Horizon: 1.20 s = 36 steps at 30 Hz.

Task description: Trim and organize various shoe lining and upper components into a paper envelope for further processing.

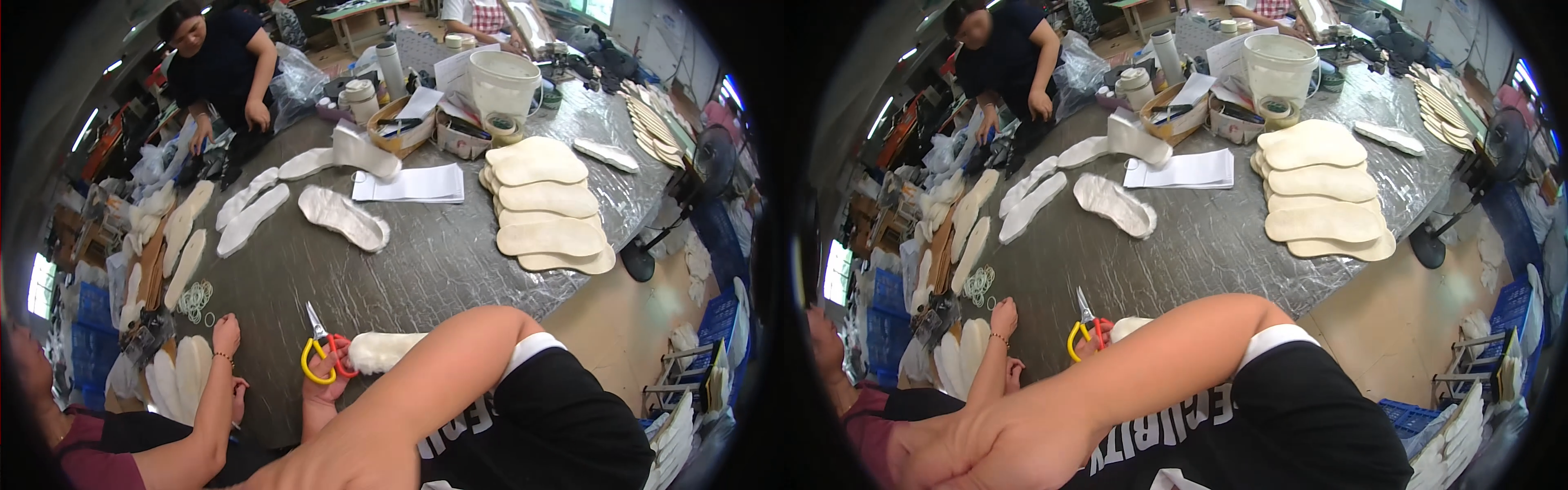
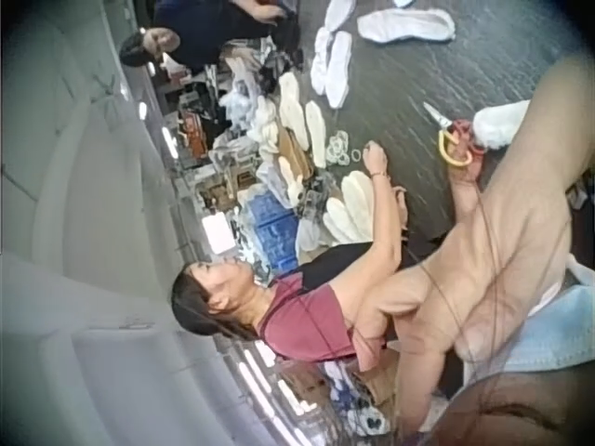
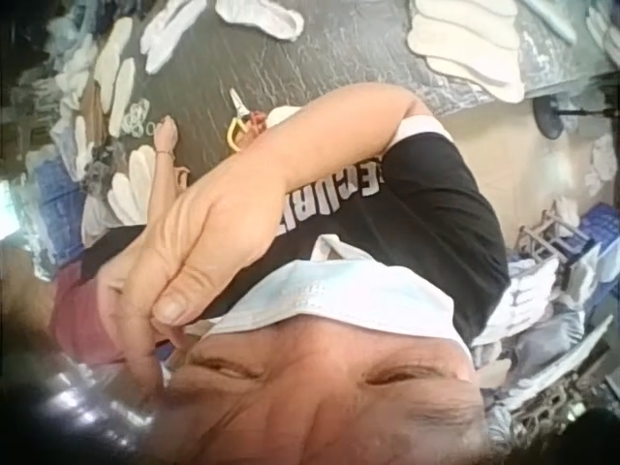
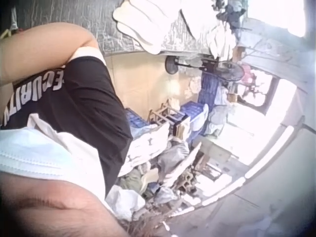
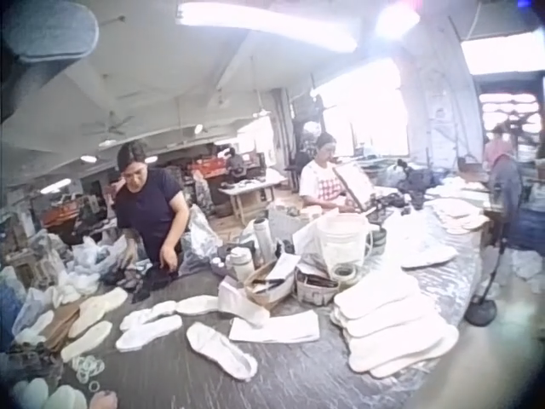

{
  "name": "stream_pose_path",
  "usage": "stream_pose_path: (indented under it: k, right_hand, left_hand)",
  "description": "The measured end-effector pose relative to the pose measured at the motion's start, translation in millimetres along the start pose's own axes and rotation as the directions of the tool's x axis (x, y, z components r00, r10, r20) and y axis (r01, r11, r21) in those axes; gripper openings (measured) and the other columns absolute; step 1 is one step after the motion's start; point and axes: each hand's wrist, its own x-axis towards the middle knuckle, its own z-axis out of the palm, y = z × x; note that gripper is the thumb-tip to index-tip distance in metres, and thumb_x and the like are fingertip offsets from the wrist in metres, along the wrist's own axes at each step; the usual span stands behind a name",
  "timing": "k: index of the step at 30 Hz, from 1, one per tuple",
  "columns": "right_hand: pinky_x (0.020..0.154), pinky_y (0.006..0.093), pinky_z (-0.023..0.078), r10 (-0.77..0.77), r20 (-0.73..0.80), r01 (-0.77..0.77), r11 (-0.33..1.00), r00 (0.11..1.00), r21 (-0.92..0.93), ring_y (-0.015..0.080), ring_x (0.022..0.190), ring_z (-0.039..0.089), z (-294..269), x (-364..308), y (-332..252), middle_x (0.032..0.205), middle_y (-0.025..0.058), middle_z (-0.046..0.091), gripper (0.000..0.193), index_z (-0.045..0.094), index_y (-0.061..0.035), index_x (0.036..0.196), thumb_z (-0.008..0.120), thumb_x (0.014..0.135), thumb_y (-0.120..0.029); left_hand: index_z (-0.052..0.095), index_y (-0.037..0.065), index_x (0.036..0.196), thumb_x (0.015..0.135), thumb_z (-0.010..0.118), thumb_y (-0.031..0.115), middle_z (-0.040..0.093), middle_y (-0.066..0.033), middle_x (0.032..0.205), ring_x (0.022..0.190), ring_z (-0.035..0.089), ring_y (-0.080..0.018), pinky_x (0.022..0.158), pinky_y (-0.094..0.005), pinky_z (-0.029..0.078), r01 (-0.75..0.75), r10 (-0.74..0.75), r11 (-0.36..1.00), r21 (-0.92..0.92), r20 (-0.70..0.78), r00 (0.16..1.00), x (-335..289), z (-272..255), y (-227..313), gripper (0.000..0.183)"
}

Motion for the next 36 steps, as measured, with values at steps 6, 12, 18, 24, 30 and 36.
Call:
stream_pose_path:
  k: [6,12,18,24,30,36]
  right_hand:
    - [0.088,0.0329,0.037,0.174,0.172,-0.15,0.978,0.97,-0.144,0.025,0.103,0.047,3.3,-30.9,39.1,0.108,0.0158,0.053,0.035,0.053,0.0009,0.117,0.037,0.098,-0.024]
    - [0.078,0.0335,0.045,0.462,-0.011,-0.383,0.72,0.887,-0.578,0.0268,0.091,0.056,-77.5,-116.2,42.5,0.103,0.0153,0.057,0.032,0.058,0.0009,0.102,0.055,0.087,-0.027]
    - [0.071,0.0348,0.047,0.555,-0.769,-0.836,-0.218,0.318,-0.503,0.0247,0.081,0.059,-146.8,-258.7,-22.9,0.089,0.0111,0.061,0.035,0.06,-0.0038,0.103,0.068,0.076,-0.024]
    - [0.073,0.0293,0.047,0.696,-0.663,-0.921,-0.007,0.275,-0.389,0.0184,0.082,0.058,-144.6,-273.7,-54.2,0.097,0.0089,0.058,0.032,0.06,-0.0023,0.105,0.067,0.079,-0.02]
    - [0.077,0.029,0.047,0.734,-0.567,-0.927,0.281,0.375,-0.248,0.0138,0.087,0.058,-147.8,-284.7,-56.9,0.1,0.0061,0.06,0.029,0.059,-0.0025,0.108,0.064,0.082,-0.015]
    - [0.084,0.0302,0.045,0.794,-0.465,-0.913,0.399,0.392,-0.088,0.0143,0.093,0.056,-144.6,-284.9,-60.7,0.104,0.0068,0.06,0.04,0.052,0.0015,0.116,0.064,0.083,-0.017]
  left_hand:
    - [0.051,-0.001,0.111,0.08,0.066,0.015,0.058,-0.0118,0.101,0.085,0.056,-0.0173,0.075,-0.0293,0.047,-0.056,0.056,0.998,0.007,-0.044,0.997,-0.9,20.3,1.1,0.038]
    - [0.052,0.0,0.11,0.079,0.066,0.013,0.059,-0.0102,0.1,0.086,0.057,-0.0168,0.075,-0.0287,0.047,-0.02,0.02,0.999,0.034,0.001,1.0,-0.9,25.0,1.0,0.036]
    - [0.053,0.002,0.11,0.083,0.06,0.007,0.062,-0.0111,0.1,0.084,0.062,-0.0206,0.076,-0.0349,0.052,0.001,0.005,0.995,-0.101,0.062,0.998,4.7,2.0,-3.1,0.029]
    - [0.05,0.0,0.112,0.084,0.06,0.008,0.059,-0.0116,0.103,0.092,0.059,-0.0201,0.08,-0.0309,0.048,0.016,-0.008,0.995,-0.103,0.073,0.997,-1.5,11.8,-5.9,0.03]
    - [0.048,0.0,0.115,0.082,0.064,0.014,0.057,-0.0119,0.107,0.096,0.057,-0.0211,0.083,-0.0315,0.047,-0.028,0.028,0.999,-0.023,-0.002,1.0,-8.7,16.5,-11.8,0.039]
    - [0.047,0.0,0.115,0.081,0.065,0.018,0.056,-0.0119,0.109,0.097,0.057,-0.021,0.083,-0.0329,0.046,-0.128,0.13,0.986,0.107,-0.013,0.991,-5.8,25.3,-16.5,0.043]
